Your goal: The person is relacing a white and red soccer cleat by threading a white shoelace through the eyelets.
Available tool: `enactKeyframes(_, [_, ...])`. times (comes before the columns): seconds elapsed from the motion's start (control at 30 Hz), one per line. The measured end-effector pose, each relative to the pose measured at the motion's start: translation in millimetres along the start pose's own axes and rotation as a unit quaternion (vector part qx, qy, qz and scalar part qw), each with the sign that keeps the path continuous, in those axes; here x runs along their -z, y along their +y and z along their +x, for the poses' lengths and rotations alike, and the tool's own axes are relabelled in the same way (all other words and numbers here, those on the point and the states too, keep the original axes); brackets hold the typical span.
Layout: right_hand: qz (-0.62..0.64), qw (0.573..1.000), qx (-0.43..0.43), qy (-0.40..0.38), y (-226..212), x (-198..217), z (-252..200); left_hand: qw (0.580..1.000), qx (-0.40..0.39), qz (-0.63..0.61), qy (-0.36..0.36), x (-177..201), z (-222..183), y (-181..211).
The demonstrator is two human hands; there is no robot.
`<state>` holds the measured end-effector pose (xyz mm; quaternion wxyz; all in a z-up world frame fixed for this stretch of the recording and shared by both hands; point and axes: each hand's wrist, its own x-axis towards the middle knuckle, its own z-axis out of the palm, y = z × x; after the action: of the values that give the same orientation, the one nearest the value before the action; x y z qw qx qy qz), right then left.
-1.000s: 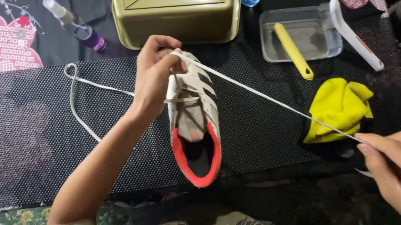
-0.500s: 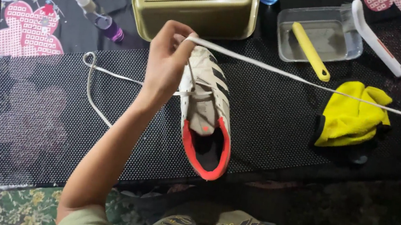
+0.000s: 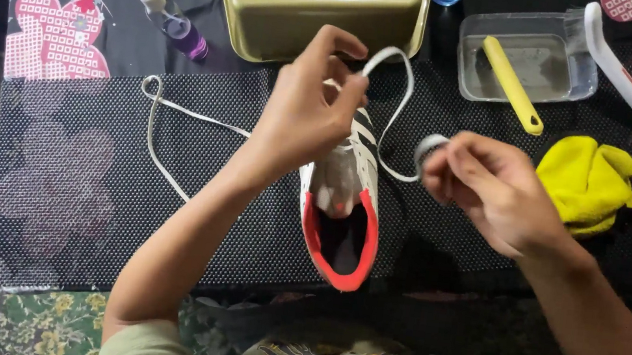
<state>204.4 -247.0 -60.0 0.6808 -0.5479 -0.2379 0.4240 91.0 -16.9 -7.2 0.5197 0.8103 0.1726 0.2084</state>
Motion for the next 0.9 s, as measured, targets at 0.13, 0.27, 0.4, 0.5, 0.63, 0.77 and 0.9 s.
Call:
enactKeyframes(0.13, [-0.040, 0.998, 0.050, 0.006, 5.5, -17.0, 37.1, 0.991, -0.051, 0.081, -0.097, 2.4, -7.8, -13.3])
enactKeyframes(0.27, [-0.135, 0.984, 0.108, 0.048, 6.4, -30.2, 59.6, 0.954, -0.150, 0.187, -0.182, 6.3, -19.2, -31.9])
enactKeyframes(0.4, [-0.125, 0.990, 0.050, 0.033, 11.3, -34.2, 63.0, 0.944, -0.155, 0.225, -0.185, 5.2, -29.2, -37.7])
enactKeyframes(0.5, [-0.143, 0.989, 0.024, 0.006, 20.2, -28.8, 63.0, 0.944, -0.124, 0.238, -0.192, 2.2, -32.5, -44.7])
enactKeyframes(0.63, [-0.194, 0.979, 0.056, -0.020, 36.3, -15.6, 68.7, 0.944, -0.129, 0.250, -0.172, -4.2, -33.1, -61.7])
enactKeyframes(0.77, [-0.243, 0.970, 0.017, -0.011, 27.5, -29.4, 65.2, 0.954, -0.075, 0.238, -0.168, -7.5, -35.6, -70.2])
enactKeyframes(0.9, [-0.291, 0.952, 0.089, -0.030, 27.3, -29.3, 66.8, 0.960, -0.059, 0.228, -0.153, -8.6, -35.8, -68.4])
